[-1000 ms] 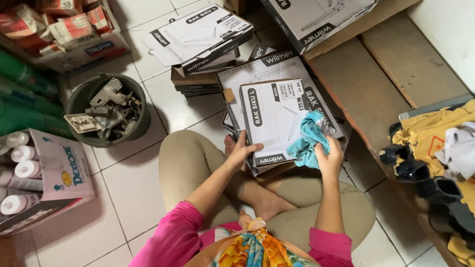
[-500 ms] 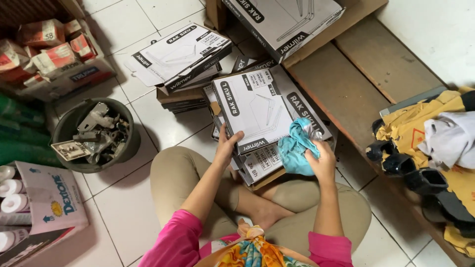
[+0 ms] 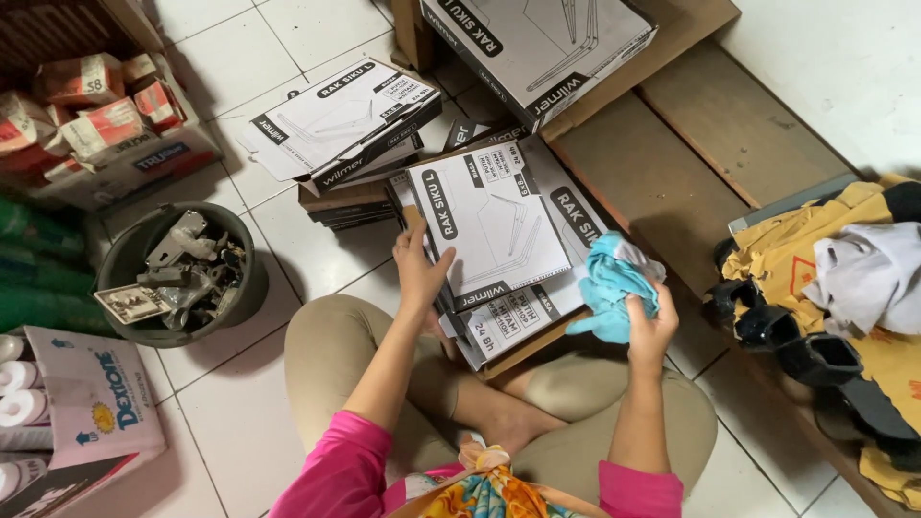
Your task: The person sits on the floor and wipes the surfaces of several cardboard boxes with a cloth. They handle the boxes one at a time, wiping the top and sides, then place them into a larger cardboard box.
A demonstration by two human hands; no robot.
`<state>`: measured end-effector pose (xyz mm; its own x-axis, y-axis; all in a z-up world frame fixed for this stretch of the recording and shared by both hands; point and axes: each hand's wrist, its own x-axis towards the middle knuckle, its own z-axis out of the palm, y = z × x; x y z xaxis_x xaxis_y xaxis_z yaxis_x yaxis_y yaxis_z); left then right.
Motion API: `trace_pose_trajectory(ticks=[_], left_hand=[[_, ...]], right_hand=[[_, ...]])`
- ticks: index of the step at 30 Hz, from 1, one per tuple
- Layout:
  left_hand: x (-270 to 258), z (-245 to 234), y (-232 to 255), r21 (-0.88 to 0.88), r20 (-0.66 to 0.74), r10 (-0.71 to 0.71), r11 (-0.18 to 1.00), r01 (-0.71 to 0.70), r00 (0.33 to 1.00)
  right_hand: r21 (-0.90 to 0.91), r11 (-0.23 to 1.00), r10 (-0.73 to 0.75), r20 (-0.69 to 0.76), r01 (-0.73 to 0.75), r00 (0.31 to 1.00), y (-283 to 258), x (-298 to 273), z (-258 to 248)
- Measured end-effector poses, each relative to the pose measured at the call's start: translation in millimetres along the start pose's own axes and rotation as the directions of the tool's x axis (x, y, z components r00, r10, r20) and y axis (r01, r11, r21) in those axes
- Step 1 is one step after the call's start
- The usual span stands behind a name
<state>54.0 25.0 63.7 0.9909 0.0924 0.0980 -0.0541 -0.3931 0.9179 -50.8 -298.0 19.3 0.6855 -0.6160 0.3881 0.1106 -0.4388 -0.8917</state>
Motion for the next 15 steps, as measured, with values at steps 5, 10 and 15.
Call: trace_pose_trajectory(ticks=[5, 10, 15], left_hand=[[44.7, 45.6, 32.4, -0.101, -0.107, 0.28, 0.952, -0.291, 0.954], [132.1, 117.1, 47.9, -0.558, 0.035, 0.123, 0.826, -0.083, 0.992], [196.4, 165.2, 63.4, -0.709, 0.352, -0.356, 0.502, 0.495, 0.866]], right_hand=[[0.082, 0.992, 0.106, -0.066, -0.1, 0.992, -7.9, 0.5, 2.1], [0.106, 0.981, 0.167, -0.035, -0.163, 0.985, 9.6, 1.0, 4.0], [0.11, 0.963, 0.243, 0.042, -0.247, 0.969, -3.5, 0.5, 5.5]])
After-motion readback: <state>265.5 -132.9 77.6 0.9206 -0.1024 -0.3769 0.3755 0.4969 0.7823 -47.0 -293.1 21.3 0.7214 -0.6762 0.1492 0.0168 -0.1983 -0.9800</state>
